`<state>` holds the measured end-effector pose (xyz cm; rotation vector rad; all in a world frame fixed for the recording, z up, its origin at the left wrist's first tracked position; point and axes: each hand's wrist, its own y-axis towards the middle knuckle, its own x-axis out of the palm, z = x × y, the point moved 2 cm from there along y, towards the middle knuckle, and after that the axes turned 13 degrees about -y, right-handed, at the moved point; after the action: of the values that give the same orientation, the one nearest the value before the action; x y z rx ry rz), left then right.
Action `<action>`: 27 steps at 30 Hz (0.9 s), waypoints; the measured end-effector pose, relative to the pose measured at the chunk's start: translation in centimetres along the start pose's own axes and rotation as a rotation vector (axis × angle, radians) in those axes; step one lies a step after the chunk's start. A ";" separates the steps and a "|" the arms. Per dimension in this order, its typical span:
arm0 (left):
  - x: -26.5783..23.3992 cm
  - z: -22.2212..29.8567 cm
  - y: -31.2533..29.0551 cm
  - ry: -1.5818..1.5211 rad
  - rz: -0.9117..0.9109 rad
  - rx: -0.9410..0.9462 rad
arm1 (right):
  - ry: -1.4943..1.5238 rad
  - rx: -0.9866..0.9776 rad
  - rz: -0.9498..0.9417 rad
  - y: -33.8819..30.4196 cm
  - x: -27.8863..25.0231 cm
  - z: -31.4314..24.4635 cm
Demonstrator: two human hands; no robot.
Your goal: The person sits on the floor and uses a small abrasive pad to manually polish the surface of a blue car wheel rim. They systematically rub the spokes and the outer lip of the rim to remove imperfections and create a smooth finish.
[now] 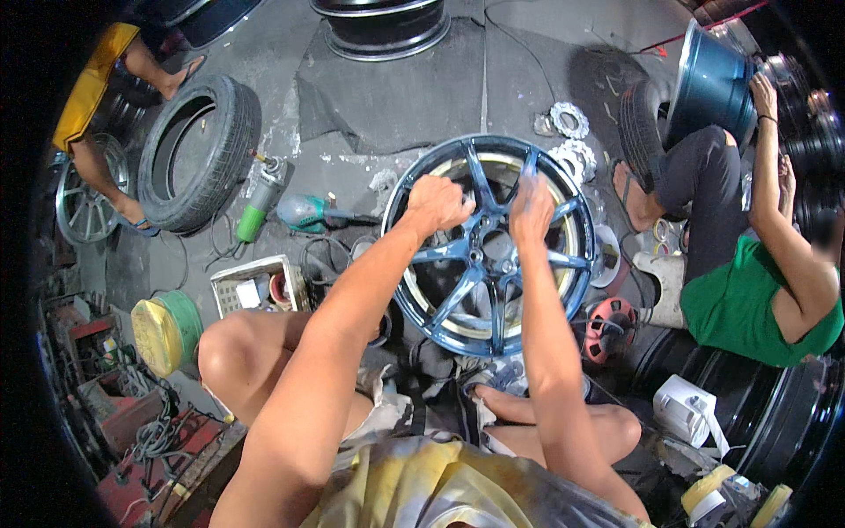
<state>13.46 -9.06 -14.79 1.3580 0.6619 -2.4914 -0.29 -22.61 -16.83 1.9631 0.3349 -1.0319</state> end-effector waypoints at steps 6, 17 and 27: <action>-0.5 0.3 -0.2 -0.017 -0.010 0.002 | -0.194 -0.020 0.004 2.4 0.7 0.9; 0.0 0.4 0.2 0.010 0.014 0.024 | -0.258 0.007 0.104 1.8 1.1 1.4; -0.2 0.8 0.3 0.075 -0.025 -0.022 | -0.093 0.340 -0.112 1.2 0.9 1.0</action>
<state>13.12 -9.75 -14.30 1.4504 0.7242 -2.4543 0.40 -24.24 -17.09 2.2064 0.2315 -1.3182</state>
